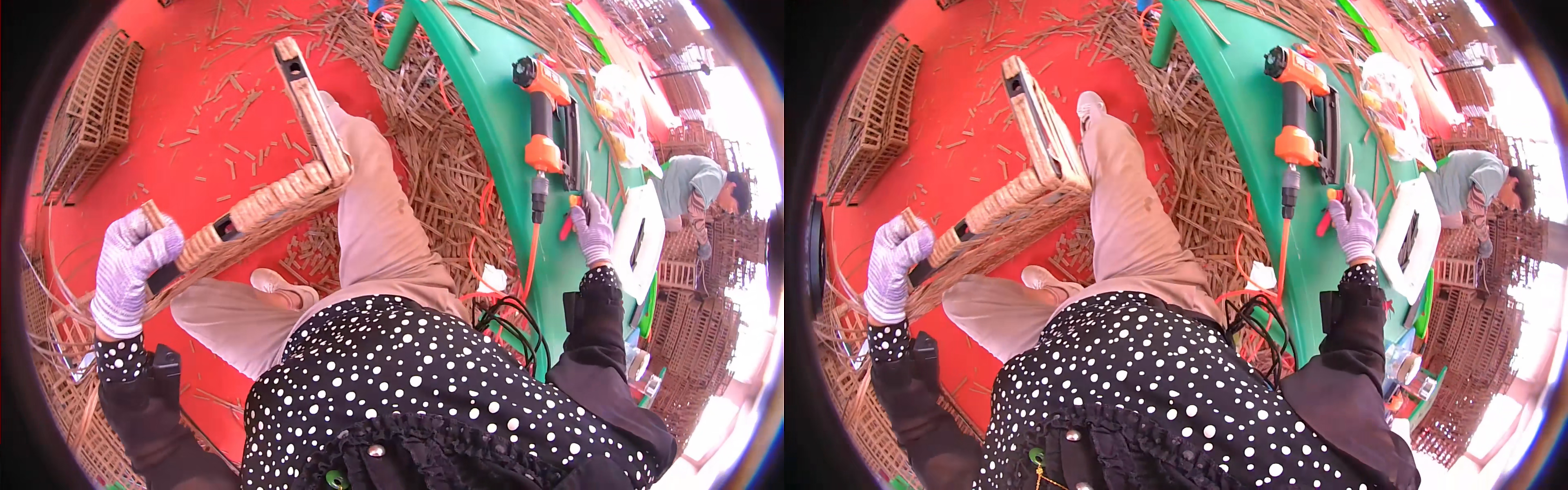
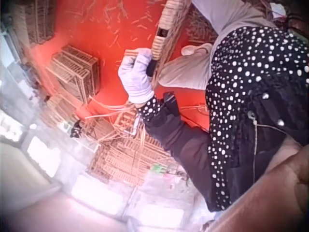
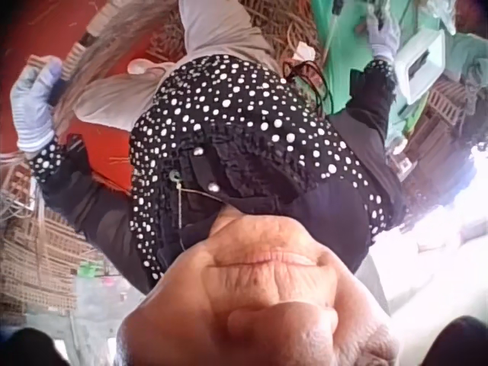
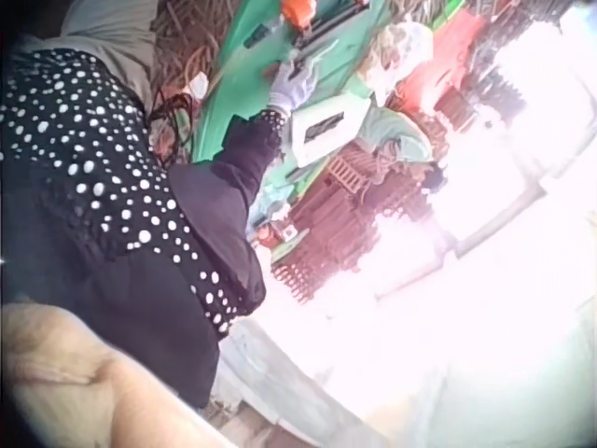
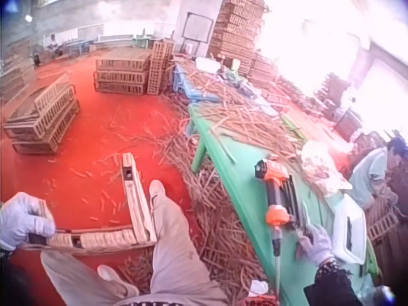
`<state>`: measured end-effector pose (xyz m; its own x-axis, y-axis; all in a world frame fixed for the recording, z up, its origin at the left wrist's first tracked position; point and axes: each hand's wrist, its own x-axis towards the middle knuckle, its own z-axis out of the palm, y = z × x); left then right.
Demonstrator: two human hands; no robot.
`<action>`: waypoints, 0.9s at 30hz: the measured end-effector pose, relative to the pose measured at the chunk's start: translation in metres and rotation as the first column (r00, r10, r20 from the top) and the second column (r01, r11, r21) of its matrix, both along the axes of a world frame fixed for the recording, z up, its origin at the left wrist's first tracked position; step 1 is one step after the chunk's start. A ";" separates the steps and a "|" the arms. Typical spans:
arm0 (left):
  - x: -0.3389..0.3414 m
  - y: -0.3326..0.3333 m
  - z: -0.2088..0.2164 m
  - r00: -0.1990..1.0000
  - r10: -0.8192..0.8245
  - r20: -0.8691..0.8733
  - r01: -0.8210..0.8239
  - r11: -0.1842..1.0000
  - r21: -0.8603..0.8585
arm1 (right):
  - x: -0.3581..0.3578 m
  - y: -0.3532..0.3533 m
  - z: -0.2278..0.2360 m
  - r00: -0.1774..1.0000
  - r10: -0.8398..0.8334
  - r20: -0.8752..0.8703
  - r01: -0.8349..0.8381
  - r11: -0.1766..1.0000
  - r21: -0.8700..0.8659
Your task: The recorder is weaving bamboo strips onto a frame and securing them using a nail gun and pliers.
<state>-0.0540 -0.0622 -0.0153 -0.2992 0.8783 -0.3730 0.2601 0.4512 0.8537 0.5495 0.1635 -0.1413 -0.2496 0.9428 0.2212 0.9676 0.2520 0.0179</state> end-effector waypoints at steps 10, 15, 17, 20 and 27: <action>0.003 0.002 0.005 0.993 -0.046 -0.110 0.049 0.999 0.022 | -0.103 0.080 0.036 0.960 -0.135 -0.247 0.107 0.987 -0.124; -0.020 0.018 -0.027 0.586 -0.269 -0.765 0.743 0.555 0.374 | -0.138 0.139 0.011 0.951 -0.075 -0.300 0.002 0.972 -0.236; -0.004 0.019 -0.004 0.936 -0.274 -0.220 0.306 0.943 0.128 | -0.107 0.170 -0.006 0.956 -0.034 -0.292 -0.072 0.935 -0.347; -0.001 0.002 0.006 0.971 -0.152 -0.185 0.152 0.988 -0.012 | -0.134 0.154 0.041 0.841 -0.088 -0.535 -0.296 0.752 -0.589; 0.005 -0.001 0.000 0.965 -0.085 -0.249 0.106 0.992 0.072 | -0.237 -0.006 0.190 0.452 -0.198 -0.870 -0.700 0.525 -0.483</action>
